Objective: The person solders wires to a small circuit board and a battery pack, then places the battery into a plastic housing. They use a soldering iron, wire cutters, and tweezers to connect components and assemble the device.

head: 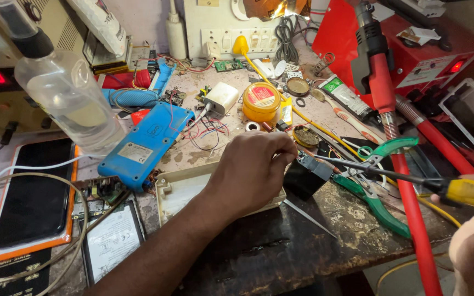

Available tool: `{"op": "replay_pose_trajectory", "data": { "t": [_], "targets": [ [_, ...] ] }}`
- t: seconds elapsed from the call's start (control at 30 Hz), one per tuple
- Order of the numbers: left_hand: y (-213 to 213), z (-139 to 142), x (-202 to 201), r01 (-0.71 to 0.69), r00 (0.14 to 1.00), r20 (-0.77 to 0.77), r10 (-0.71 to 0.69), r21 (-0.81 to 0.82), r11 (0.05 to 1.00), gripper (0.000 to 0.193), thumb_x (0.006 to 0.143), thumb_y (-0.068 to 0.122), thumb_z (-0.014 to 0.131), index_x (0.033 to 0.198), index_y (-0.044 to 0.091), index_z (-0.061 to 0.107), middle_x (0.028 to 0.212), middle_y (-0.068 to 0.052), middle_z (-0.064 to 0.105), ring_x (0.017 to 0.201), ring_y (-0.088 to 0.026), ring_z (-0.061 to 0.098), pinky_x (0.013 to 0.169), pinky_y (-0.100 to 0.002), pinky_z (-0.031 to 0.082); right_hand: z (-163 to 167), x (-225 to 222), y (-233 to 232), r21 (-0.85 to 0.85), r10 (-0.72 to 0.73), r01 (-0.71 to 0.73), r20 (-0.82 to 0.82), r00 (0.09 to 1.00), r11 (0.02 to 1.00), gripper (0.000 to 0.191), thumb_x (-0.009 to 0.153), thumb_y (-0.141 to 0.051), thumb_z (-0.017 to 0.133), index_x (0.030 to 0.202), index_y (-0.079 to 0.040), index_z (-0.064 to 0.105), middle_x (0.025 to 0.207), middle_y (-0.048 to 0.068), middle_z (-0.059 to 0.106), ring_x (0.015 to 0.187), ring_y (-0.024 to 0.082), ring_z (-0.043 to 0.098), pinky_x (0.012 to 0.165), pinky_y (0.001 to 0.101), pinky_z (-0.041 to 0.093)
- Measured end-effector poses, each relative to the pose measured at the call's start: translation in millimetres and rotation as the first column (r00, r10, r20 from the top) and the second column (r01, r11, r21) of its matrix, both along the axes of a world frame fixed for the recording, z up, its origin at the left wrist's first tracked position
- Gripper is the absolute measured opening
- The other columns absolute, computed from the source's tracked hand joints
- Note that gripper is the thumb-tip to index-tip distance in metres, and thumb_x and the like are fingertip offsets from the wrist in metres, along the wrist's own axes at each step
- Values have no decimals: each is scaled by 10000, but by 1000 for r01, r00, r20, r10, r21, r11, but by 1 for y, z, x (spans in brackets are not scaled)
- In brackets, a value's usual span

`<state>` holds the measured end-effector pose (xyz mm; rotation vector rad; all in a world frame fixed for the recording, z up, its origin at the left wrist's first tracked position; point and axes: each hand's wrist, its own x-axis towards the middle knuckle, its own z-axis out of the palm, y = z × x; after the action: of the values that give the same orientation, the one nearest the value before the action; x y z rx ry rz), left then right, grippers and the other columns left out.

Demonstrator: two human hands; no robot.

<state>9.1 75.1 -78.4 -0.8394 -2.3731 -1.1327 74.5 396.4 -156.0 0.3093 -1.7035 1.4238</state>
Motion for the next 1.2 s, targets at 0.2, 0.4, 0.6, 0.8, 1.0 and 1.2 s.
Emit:
{"op": "replay_pose_trajectory", "data": {
  "t": [0.2,0.4,0.6,0.8,1.0,1.2],
  "targets": [
    [-2,-1,-1,5,999,-43,-6,-10,1000,88,889,128,671,908,72,735,810,-155,725,821,-349,719,782,-482,544,2,-5,0,15,7,-7,4,1000,1000,428,1125,-391,505,1244,20,493,1072,139,663,825,191,630,658,304,460],
    [-1,-1,-3,2,999,-35,-2,-8,1000,103,885,136,663,897,74,744,794,-156,726,809,-351,720,776,-482,547,2,-7,-1,27,15,-15,0,1000,1000,426,1141,-398,499,1205,23,495,1044,147,654,814,202,627,684,316,469],
    [-1,-1,-3,-4,1000,-28,3,-31,1000,118,878,154,658,883,79,749,791,-152,730,812,-351,720,786,-488,546,2,-6,-5,41,22,-22,-1,1000,999,430,1156,-405,492,1167,25,497,1016,155,646,804,214,624,710,327,479],
    [1,0,-3,4,1000,-29,-5,-24,1000,115,870,148,660,881,79,750,790,-148,731,812,-349,721,779,-481,545,4,-5,-5,48,23,-22,-5,1000,999,442,1172,-412,485,1128,28,498,988,162,638,793,225,622,736,339,489],
    [0,-1,-2,10,999,-51,-10,-18,1000,105,880,147,666,880,75,741,789,-145,727,807,-349,718,770,-483,544,6,-8,-4,64,31,-30,-5,1000,998,461,1188,-419,478,1089,31,500,959,170,630,782,236,619,762,350,499],
    [0,-1,-4,16,998,-63,-17,-12,1000,103,879,147,667,876,72,738,789,-145,727,809,-350,718,765,-482,546,10,-12,-6,76,33,-33,2,999,997,485,1203,-425,472,1050,33,502,931,177,621,772,247,616,788,362,509]
  ]
}}
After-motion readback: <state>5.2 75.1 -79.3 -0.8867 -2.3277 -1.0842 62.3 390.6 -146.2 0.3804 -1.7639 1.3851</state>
